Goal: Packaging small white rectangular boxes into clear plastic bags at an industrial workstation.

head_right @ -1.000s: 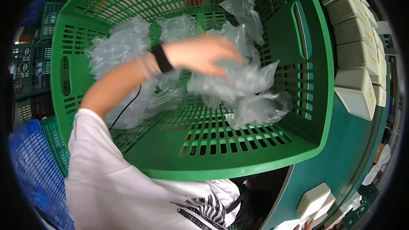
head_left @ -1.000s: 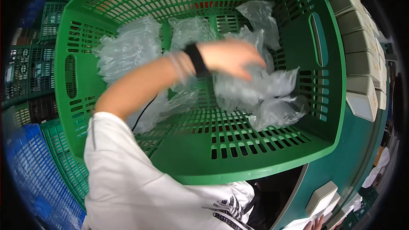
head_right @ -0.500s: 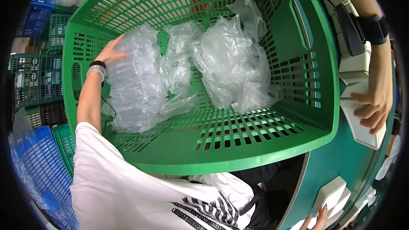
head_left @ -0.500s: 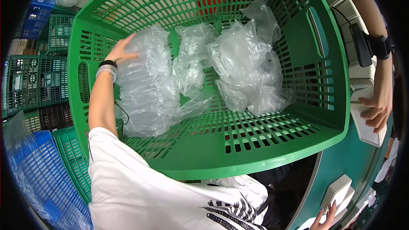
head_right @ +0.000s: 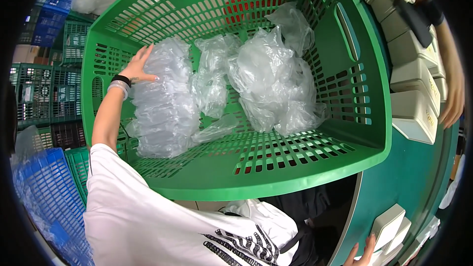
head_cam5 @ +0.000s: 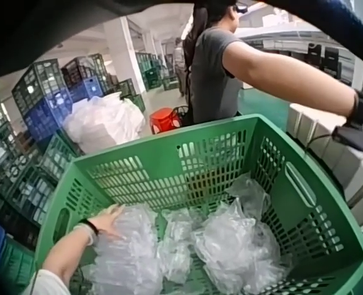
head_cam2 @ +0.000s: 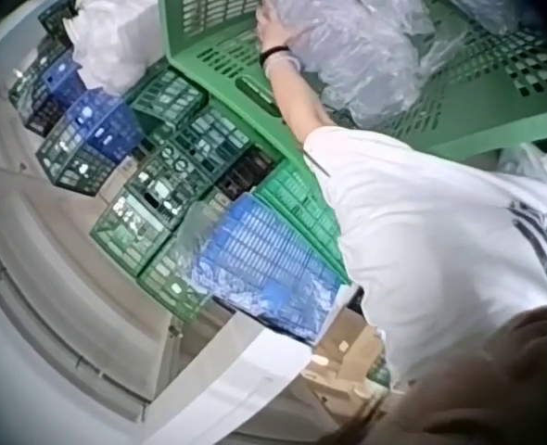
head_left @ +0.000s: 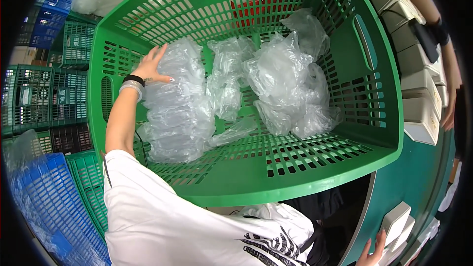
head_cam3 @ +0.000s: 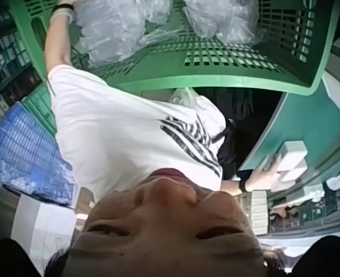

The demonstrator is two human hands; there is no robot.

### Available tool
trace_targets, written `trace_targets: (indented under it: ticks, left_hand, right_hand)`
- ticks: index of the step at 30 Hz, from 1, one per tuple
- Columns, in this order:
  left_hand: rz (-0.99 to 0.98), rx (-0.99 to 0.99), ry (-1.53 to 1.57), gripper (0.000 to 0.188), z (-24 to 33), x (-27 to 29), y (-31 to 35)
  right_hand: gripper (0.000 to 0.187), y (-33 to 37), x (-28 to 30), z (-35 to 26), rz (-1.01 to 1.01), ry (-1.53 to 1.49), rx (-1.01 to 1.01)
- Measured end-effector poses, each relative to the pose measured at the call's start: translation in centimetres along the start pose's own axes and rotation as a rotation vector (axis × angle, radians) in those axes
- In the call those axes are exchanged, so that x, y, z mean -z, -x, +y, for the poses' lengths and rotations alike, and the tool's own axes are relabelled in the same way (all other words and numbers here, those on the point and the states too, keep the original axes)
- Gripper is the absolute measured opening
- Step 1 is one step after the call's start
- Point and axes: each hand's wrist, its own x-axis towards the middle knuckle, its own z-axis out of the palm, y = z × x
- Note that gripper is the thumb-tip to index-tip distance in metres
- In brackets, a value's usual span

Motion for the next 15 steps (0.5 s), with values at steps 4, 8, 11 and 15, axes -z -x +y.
trace_targets:
  ticks: [4,8,11,15]
  left_hand:
    - [-0.076,0.005,-0.131,0.102,1.2,0.3,0.8]
    - [-0.069,0.076,-0.041,0.096,-0.8,-2.0,-1.0]
    - [0.089,-0.075,0.024,0.091,-3.8,-3.2,-1.8]
    - [0.146,-0.064,-0.118,0.095,-1.8,-3.3,-0.7]
  right_hand:
    - [0.037,-0.4,0.8,-0.8,-0.126,0.502,-0.016]
    - [0.039,-0.9,0.9,-2.3,-0.201,0.597,-0.098]
    - [0.039,0.2,-0.5,-0.2,0.012,0.084,-0.026]
    - [0.038,1.4,-0.6,0.7,0.011,0.171,0.006]
